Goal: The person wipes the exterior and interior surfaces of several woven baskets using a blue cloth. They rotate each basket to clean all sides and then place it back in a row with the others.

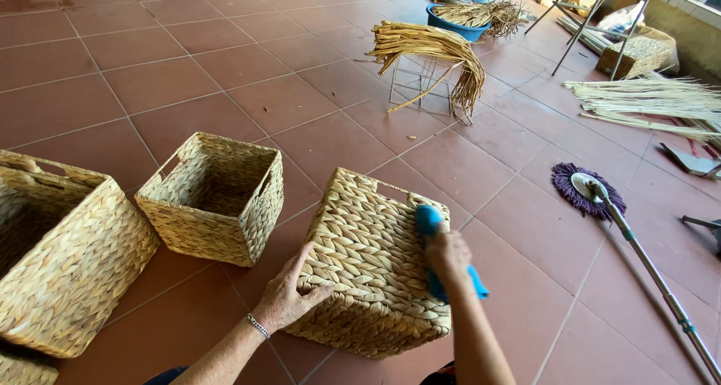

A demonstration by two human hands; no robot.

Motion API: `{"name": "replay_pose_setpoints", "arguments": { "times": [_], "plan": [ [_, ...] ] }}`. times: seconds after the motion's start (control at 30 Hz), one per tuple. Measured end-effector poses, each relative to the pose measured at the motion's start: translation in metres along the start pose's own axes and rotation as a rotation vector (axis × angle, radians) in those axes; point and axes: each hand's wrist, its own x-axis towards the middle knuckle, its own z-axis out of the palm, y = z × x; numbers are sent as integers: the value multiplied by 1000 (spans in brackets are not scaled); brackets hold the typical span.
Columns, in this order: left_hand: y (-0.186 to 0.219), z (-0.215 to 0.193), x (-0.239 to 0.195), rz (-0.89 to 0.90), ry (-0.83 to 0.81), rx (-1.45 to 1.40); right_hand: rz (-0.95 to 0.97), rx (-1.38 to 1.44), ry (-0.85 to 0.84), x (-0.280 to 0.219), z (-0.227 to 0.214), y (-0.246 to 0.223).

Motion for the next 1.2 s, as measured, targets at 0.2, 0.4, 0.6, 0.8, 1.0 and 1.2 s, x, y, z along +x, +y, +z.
{"name": "replay_pose_setpoints", "arguments": {
  "times": [0.2, 0.4, 0.6, 0.8, 1.0, 1.2],
  "plan": [
    [-5, 0, 1, -106, -96, 66, -811, 249, -21, -95, 8, -110],
    [-16, 3, -8, -83, -68, 22, -418, -26, -180, -35, -4, -67],
    [-15, 6, -10, -50, -45, -5, -76, -4, 88, 19, 2, -5],
    [-13, 3, -3, -178, -140, 87, -463, 21, -283, -54, 21, -106],
    [-18, 1, -6, -301, -213, 112, -597, 9, -267, -53, 6, -115],
    [-36, 5, -15, -295, -223, 31, -106, 60, 4, 26, -7, -41]
  ]
}}
